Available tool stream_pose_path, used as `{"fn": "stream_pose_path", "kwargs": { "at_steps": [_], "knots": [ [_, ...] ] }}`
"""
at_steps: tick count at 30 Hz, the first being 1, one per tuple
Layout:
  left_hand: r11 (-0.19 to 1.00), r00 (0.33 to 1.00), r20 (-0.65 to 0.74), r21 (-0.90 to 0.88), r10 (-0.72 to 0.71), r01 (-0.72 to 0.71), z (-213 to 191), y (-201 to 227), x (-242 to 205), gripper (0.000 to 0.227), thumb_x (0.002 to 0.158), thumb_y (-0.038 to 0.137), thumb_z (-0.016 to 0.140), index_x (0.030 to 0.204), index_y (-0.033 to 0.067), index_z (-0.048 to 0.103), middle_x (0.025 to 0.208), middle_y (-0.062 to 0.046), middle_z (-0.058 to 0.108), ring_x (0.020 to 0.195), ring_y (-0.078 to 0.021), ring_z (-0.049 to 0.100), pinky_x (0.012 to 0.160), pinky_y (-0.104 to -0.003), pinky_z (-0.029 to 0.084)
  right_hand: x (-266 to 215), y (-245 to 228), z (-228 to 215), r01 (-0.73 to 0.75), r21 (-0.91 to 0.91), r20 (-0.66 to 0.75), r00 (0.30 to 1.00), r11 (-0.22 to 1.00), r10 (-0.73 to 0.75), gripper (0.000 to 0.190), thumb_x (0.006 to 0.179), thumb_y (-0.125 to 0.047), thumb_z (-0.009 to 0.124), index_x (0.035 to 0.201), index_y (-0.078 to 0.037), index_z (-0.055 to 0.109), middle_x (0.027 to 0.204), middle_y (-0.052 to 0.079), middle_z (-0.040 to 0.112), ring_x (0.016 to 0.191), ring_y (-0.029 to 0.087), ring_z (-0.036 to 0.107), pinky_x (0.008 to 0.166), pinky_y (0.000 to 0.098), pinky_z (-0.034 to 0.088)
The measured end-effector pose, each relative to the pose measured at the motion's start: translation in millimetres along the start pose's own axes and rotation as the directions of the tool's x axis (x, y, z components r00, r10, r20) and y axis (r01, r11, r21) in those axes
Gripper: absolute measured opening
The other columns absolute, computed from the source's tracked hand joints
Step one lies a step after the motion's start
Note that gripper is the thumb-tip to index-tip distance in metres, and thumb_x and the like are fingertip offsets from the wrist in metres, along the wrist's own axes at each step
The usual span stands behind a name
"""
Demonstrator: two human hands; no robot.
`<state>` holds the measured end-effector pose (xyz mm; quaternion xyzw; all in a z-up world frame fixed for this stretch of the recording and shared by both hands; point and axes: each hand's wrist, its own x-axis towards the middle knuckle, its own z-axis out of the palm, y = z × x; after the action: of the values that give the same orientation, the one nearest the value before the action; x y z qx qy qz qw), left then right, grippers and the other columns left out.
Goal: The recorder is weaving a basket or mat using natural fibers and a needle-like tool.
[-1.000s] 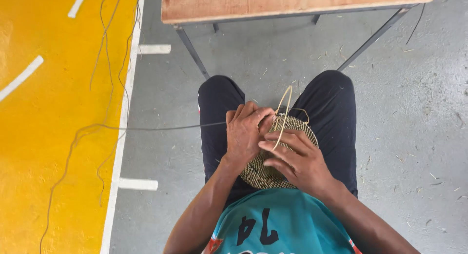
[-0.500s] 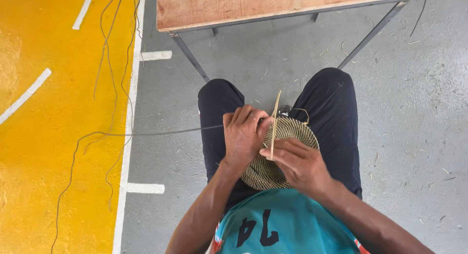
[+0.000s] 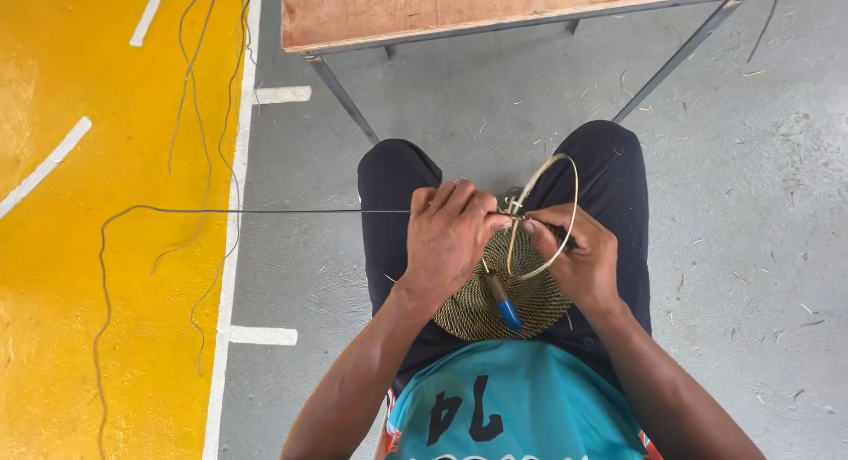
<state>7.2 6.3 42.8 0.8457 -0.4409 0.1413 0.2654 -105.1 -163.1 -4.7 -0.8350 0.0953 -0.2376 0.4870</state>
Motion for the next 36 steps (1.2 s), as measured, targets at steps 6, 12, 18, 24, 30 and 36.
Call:
{"fn": "stream_pose_path", "kwargs": {
  "at_steps": [6,12,18,24,30,36],
  "knots": [
    [0.989,0.984,-0.123,0.06,-0.127,0.135,-14,5,-15,0.043,0.079,0.049,0.081,0.086,0.011,0.061,0.084,0.0,0.054,0.078,-0.0185,0.057,0.068,-0.037,0.042,-12,-5,-5,0.026,-0.045,-0.084,0.996,0.999,-0.03,0.014,0.095,-0.01,0.078,0.103,-0.001,0.073,0.096,0.01,0.073,0.086,0.016,0.071,0.075,0.0295,0.056],
    [0.984,0.978,-0.147,0.078,-0.148,0.161,-12,9,-24,0.048,0.079,0.051,0.082,0.076,0.011,0.056,0.075,0.001,0.05,0.067,-0.0154,0.055,0.056,-0.032,0.043,-13,-5,-4,0.012,-0.011,-0.098,0.995,1.0,-0.013,0.014,0.095,-0.014,0.079,0.101,-0.003,0.074,0.094,0.008,0.074,0.086,0.015,0.071,0.073,0.0292,0.057],
    [0.982,0.975,-0.145,0.06,-0.171,0.181,-22,13,-19,0.047,0.081,0.049,0.083,0.078,0.01,0.057,0.077,0.0,0.05,0.069,-0.0153,0.055,0.06,-0.031,0.045,-16,-2,-2,-0.008,0.044,-0.083,0.996,0.999,0.012,0.012,0.095,-0.013,0.078,0.102,-0.003,0.075,0.093,0.008,0.073,0.085,0.015,0.07,0.073,0.0283,0.057],
    [0.987,0.98,-0.171,0.109,-0.102,0.122,-24,11,-13,0.047,0.076,0.049,0.083,0.086,0.0066,0.065,0.08,-0.002,0.052,0.076,-0.0196,0.054,0.067,-0.038,0.041,-15,-2,4,0.04,0.14,-0.108,0.994,0.989,-0.025,0.011,0.097,-0.009,0.076,0.103,-0.001,0.073,0.097,0.008,0.072,0.088,0.014,0.069,0.079,0.0264,0.056],
    [0.981,0.969,-0.228,0.143,-0.096,0.131,-6,13,-26,0.047,0.078,0.049,0.086,0.086,0.008,0.065,0.082,-0.001,0.054,0.08,-0.0194,0.052,0.077,-0.041,0.04,-19,-3,4,0.005,0.12,-0.129,0.992,0.993,0.01,0.01,0.096,-0.008,0.077,0.102,-0.001,0.073,0.096,0.008,0.072,0.088,0.013,0.069,0.077,0.0254,0.056],
    [0.981,0.968,-0.224,0.129,-0.113,0.144,-8,13,-20,0.05,0.078,0.052,0.087,0.086,0.0078,0.064,0.082,-0.001,0.053,0.08,-0.0203,0.05,0.074,-0.04,0.038,-20,-8,2,-0.025,0.122,-0.119,0.992,0.992,0.04,0.01,0.096,-0.009,0.077,0.102,-0.001,0.074,0.096,0.008,0.072,0.087,0.013,0.069,0.077,0.0256,0.056]
  ]
}}
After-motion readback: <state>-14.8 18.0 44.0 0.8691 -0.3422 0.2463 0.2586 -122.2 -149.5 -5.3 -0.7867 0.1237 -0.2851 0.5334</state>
